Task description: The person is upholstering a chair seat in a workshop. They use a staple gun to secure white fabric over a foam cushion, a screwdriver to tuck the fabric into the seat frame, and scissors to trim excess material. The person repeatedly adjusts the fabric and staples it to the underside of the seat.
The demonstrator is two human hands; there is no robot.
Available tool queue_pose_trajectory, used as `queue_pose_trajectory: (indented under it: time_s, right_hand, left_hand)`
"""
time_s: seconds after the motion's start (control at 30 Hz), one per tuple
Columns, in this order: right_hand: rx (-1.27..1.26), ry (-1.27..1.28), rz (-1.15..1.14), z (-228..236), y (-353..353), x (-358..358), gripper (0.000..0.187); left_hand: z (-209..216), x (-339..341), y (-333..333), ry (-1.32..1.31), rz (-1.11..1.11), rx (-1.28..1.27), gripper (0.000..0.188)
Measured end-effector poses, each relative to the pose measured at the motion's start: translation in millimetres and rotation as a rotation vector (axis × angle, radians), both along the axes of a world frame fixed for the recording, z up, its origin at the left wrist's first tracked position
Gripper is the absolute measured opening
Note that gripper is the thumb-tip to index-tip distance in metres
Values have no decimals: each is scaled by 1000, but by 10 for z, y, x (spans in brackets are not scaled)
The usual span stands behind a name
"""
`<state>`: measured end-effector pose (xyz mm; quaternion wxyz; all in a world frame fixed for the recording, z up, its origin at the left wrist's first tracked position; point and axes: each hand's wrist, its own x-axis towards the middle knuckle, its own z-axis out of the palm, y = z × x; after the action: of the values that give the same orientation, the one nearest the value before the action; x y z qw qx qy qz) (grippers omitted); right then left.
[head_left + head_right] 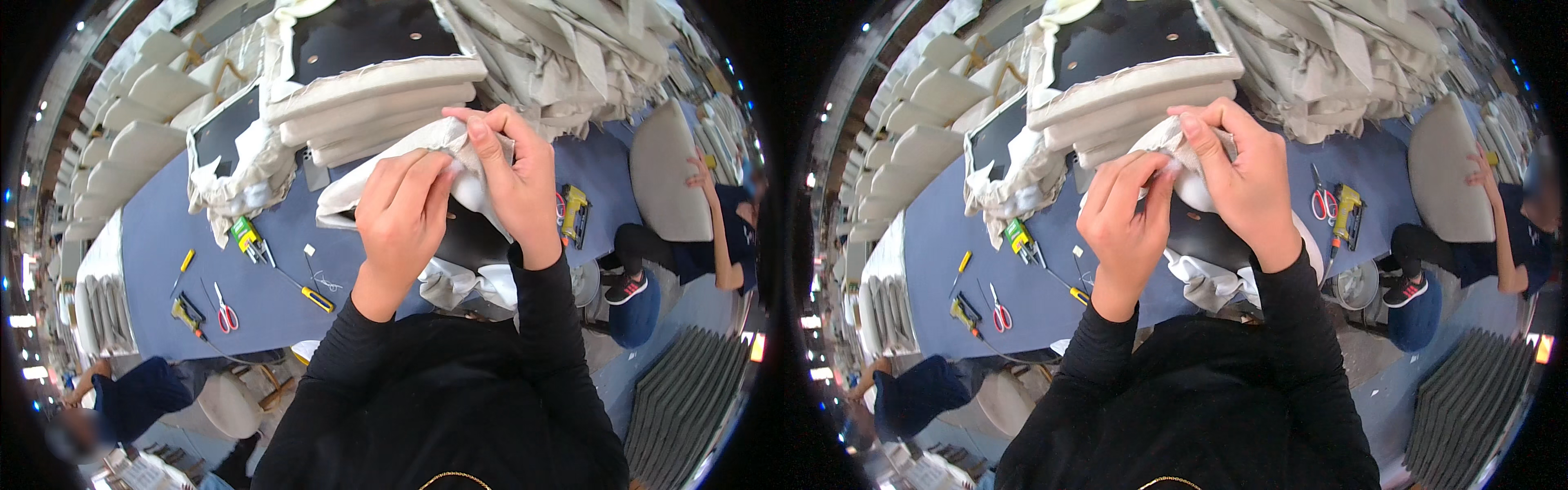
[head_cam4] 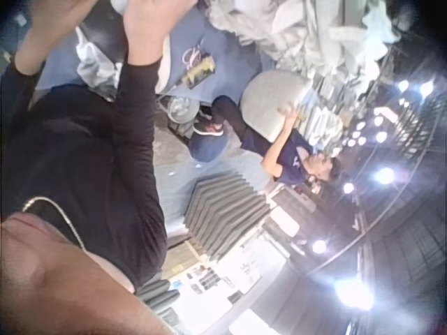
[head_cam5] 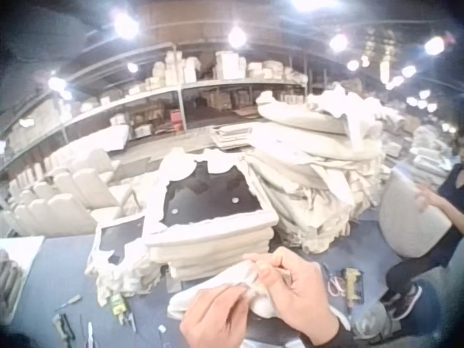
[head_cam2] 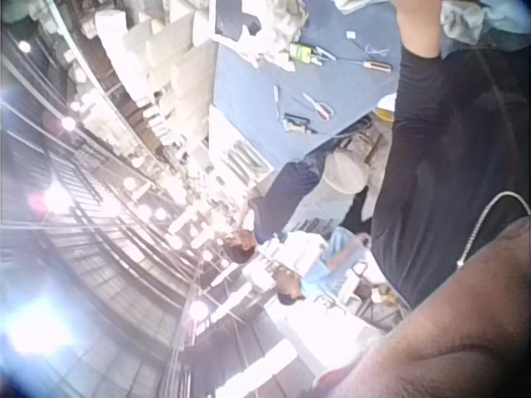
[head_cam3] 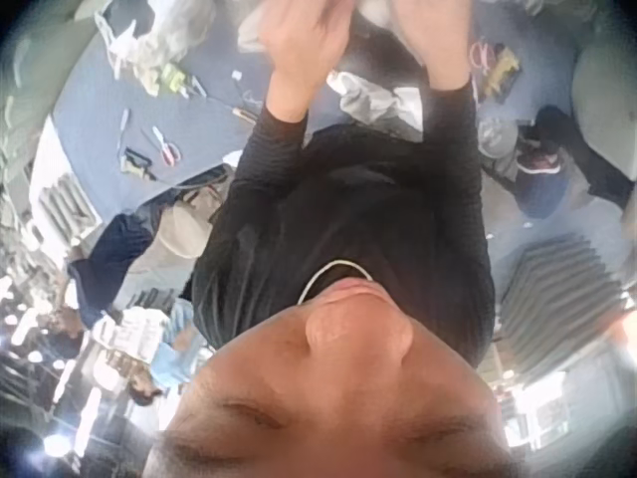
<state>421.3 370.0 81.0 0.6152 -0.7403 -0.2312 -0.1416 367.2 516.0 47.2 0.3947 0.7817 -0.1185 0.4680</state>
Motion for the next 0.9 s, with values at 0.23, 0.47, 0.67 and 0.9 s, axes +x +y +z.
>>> queue_pose_trajectory:
  time_s: [0.23,0.47,0.67,0.9]
  right_hand:
    - [-88,-6,-75,31,69,103,30]
    - [-76,-20,-69,23,95,96,31]
    - [-40,-11,-83,-8,265,-122,27]
    - [-33,-78,-64,-38,405,-224,25]
  left_hand:
    - [349,-480,589,607,-828,133,9]
    - [-259,-564,141,704,-451,-831,19]
    - [-298,-383,-35,383,-266,-948,37]
    - [-28,-275,-15,344,-220,-985,14]
